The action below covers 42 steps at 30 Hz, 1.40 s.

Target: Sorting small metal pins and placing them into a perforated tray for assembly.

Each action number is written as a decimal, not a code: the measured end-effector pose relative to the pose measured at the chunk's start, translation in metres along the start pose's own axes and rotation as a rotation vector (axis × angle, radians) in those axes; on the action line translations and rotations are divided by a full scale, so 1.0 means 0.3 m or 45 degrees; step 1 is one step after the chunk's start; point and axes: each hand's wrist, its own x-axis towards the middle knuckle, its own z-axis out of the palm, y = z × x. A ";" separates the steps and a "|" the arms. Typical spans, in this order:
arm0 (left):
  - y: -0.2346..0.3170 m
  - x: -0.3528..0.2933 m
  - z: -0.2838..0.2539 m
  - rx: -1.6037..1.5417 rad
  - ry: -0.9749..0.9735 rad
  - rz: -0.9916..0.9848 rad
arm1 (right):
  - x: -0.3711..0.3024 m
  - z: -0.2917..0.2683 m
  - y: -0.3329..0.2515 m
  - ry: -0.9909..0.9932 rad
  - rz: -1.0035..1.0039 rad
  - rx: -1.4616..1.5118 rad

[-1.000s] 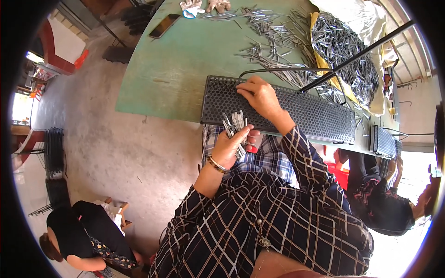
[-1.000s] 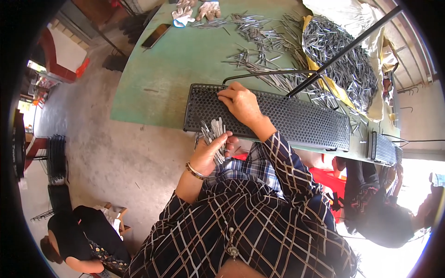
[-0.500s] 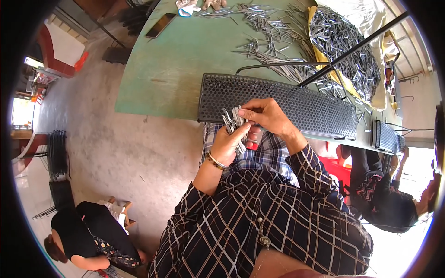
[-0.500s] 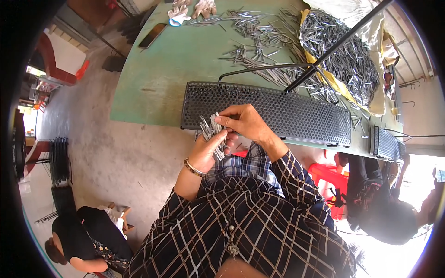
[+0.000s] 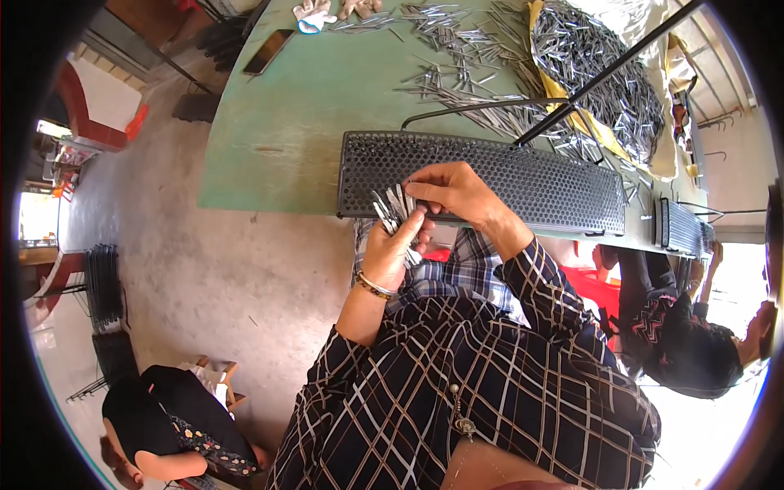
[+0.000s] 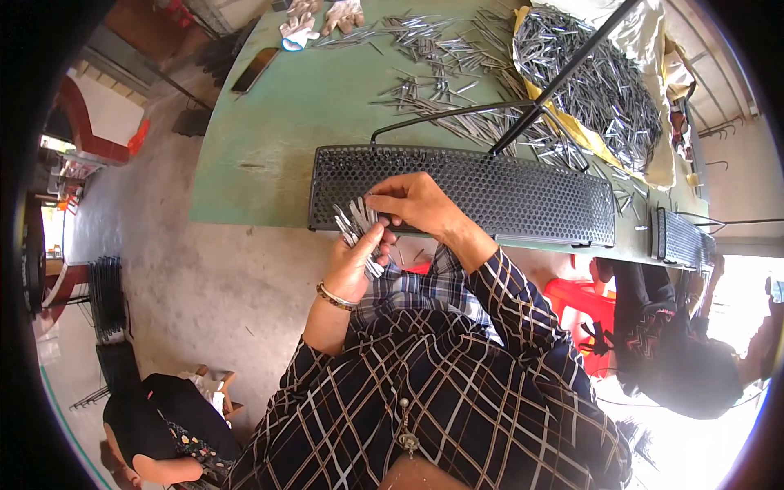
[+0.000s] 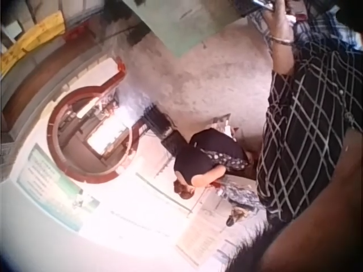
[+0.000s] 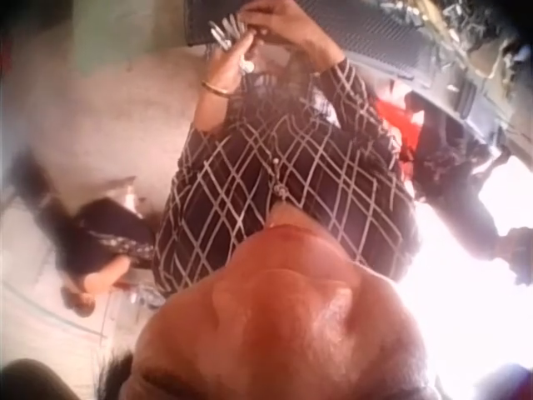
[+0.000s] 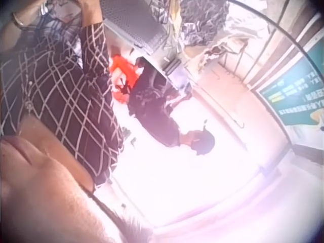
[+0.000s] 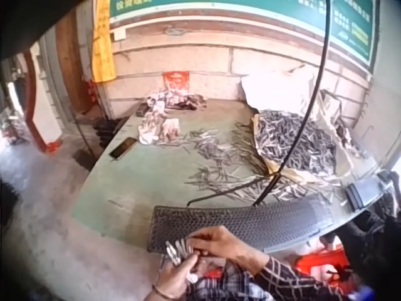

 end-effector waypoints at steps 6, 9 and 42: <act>-0.004 0.025 -0.013 -0.023 0.089 -0.020 | 0.048 -0.027 -0.057 0.053 -0.158 -0.236; 0.014 0.026 -0.004 0.022 0.066 0.041 | 0.076 -0.094 -0.211 0.312 -0.519 -0.329; -0.032 -0.013 -0.027 -0.002 0.095 -0.072 | 0.166 -0.028 0.019 0.563 -0.596 -0.367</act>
